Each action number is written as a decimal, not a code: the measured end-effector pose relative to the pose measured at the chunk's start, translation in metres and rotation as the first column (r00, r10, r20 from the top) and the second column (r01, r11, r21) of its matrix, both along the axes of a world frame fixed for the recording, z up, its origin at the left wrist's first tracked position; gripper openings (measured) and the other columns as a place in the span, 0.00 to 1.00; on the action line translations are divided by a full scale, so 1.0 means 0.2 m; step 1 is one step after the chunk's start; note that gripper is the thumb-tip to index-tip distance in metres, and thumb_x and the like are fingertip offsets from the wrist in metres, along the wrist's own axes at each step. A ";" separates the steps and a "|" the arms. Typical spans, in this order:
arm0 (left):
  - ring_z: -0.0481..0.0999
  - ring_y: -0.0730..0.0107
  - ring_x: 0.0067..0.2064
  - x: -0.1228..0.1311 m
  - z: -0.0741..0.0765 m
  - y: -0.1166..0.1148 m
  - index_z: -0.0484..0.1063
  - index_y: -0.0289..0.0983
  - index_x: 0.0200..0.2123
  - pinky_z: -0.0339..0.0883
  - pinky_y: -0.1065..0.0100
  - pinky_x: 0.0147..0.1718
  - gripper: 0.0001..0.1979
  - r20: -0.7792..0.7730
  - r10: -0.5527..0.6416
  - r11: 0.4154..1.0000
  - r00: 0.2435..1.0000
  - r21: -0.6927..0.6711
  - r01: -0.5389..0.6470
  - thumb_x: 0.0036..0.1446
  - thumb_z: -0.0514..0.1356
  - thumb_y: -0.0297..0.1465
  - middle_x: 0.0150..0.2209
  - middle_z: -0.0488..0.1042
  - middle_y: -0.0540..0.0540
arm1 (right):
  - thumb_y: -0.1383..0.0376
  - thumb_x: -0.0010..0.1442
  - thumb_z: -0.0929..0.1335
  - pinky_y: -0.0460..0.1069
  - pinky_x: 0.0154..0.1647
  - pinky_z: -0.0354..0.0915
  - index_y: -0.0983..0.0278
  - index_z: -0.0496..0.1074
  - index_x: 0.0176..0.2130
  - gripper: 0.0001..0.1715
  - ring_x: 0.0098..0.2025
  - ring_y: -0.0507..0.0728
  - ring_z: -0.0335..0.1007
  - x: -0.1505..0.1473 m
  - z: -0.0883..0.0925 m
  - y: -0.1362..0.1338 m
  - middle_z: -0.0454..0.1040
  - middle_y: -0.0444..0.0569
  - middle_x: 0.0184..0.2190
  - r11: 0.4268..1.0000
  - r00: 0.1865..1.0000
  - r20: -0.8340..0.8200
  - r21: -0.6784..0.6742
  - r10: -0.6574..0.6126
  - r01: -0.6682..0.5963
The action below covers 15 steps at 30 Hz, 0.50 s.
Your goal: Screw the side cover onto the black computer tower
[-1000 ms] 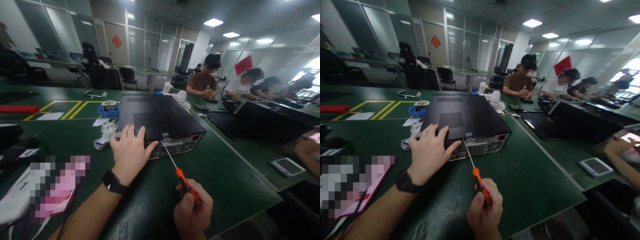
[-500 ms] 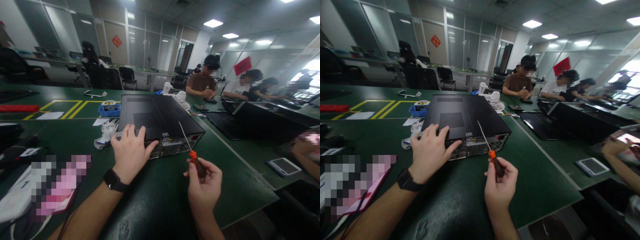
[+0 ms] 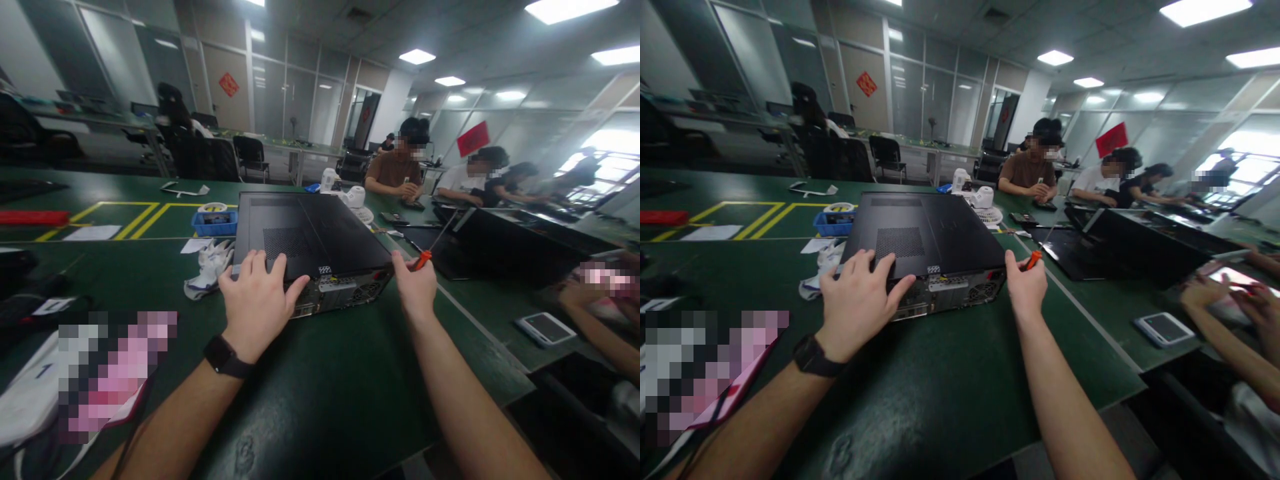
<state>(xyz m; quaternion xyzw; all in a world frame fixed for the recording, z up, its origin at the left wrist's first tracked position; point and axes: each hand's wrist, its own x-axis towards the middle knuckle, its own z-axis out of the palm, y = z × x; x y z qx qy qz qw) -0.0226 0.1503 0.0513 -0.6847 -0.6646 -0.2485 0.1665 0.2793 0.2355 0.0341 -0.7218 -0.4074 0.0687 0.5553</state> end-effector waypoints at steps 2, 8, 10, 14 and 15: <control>0.70 0.41 0.65 0.00 0.00 0.00 0.75 0.41 0.59 0.62 0.38 0.57 0.25 0.024 -0.001 1.000 1.000 0.012 0.001 0.73 0.49 0.48 0.63 0.73 0.31 | 0.42 0.49 0.76 0.51 0.34 0.54 0.58 0.63 0.29 0.29 0.28 0.54 0.59 0.00 -0.01 0.03 0.65 0.39 0.23 1.000 0.999 -0.030 0.006 0.011 -0.011; 0.74 0.45 0.62 -0.03 0.04 0.00 0.77 0.42 0.56 0.66 0.42 0.56 0.21 0.143 -0.010 1.000 0.990 -0.001 0.010 0.74 0.49 0.40 0.61 0.75 0.34 | 0.40 0.50 0.74 0.49 0.28 0.57 0.57 0.60 0.28 0.30 0.25 0.52 0.56 0.01 -0.05 0.09 0.60 0.36 0.21 0.988 0.979 -0.138 0.061 0.152 -0.144; 0.74 0.43 0.62 -0.04 0.05 0.00 0.78 0.40 0.55 0.69 0.43 0.54 0.20 0.165 -0.002 0.999 0.986 -0.033 0.008 0.73 0.51 0.41 0.61 0.74 0.32 | 0.41 0.49 0.75 0.48 0.27 0.57 0.57 0.61 0.29 0.30 0.25 0.52 0.57 0.01 -0.05 0.09 0.61 0.37 0.21 0.986 0.977 -0.141 0.079 0.158 -0.148; 0.73 0.37 0.62 -0.10 0.07 0.02 0.78 0.38 0.57 0.72 0.44 0.53 0.23 0.192 0.026 0.997 0.981 -0.071 -0.012 0.70 0.53 0.44 0.63 0.71 0.28 | 0.42 0.48 0.76 0.48 0.26 0.58 0.57 0.61 0.28 0.29 0.25 0.52 0.57 0.02 -0.05 0.09 0.61 0.36 0.20 0.985 0.978 -0.136 0.094 0.155 -0.143; 0.73 0.37 0.62 -0.12 0.07 0.03 0.77 0.37 0.57 0.72 0.44 0.54 0.24 0.200 0.035 0.997 0.979 -0.077 -0.020 0.70 0.53 0.45 0.63 0.70 0.27 | 0.42 0.48 0.75 0.48 0.26 0.58 0.57 0.61 0.28 0.29 0.25 0.52 0.57 0.02 -0.04 0.09 0.61 0.36 0.20 0.985 0.979 -0.133 0.095 0.154 -0.142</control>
